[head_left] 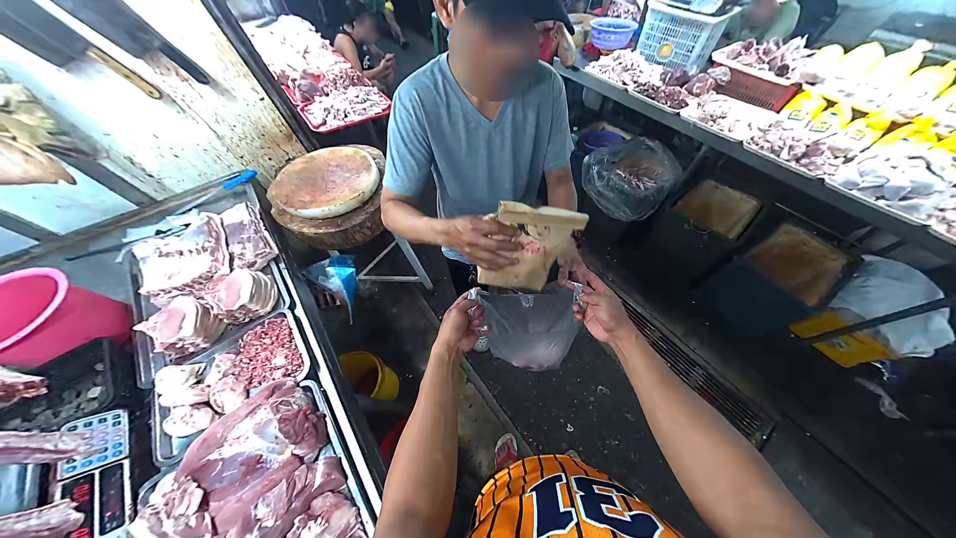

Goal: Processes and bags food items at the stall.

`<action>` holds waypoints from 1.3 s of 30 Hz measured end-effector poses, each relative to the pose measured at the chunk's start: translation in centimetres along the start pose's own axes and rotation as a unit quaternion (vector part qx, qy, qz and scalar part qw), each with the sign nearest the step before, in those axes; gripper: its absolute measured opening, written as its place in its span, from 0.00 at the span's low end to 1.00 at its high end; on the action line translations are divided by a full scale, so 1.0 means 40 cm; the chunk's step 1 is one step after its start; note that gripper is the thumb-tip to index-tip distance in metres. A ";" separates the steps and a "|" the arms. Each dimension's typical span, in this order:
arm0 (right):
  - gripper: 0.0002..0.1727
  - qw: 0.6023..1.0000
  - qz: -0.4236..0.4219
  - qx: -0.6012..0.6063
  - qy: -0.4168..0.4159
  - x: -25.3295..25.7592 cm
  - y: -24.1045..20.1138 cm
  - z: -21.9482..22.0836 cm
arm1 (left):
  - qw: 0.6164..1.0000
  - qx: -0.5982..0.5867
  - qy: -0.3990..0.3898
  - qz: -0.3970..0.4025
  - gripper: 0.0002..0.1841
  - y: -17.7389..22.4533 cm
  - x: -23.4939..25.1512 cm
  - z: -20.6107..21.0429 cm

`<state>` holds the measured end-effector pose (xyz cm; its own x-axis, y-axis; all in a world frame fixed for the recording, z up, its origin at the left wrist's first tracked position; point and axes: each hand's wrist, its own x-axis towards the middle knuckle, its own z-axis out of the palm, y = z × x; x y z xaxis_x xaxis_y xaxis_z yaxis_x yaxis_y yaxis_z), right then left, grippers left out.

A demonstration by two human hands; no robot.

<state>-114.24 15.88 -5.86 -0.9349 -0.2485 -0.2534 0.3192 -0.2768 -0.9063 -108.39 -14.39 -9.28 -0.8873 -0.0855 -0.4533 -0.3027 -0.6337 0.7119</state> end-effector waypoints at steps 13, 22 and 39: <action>0.36 0.989 -0.101 -0.060 -0.084 -0.030 -0.089 0.016 | 0.998 -0.020 -0.012 0.062 0.13 0.016 -0.052 0.011; 0.25 0.973 -0.125 -0.194 0.010 0.016 -0.165 0.073 | 0.981 0.086 0.129 0.114 0.09 0.050 -0.058 0.167; 0.23 0.919 0.130 -0.342 0.150 -0.383 0.246 -0.241 | 0.988 0.047 -0.110 0.099 0.12 0.018 -0.055 0.230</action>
<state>-98.27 25.93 -14.15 -0.8740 0.0714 -0.4806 0.4620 0.4284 -0.7766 -109.84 -7.60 -2.83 -0.9833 -0.0252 -0.1802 -0.1374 -0.5461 0.8264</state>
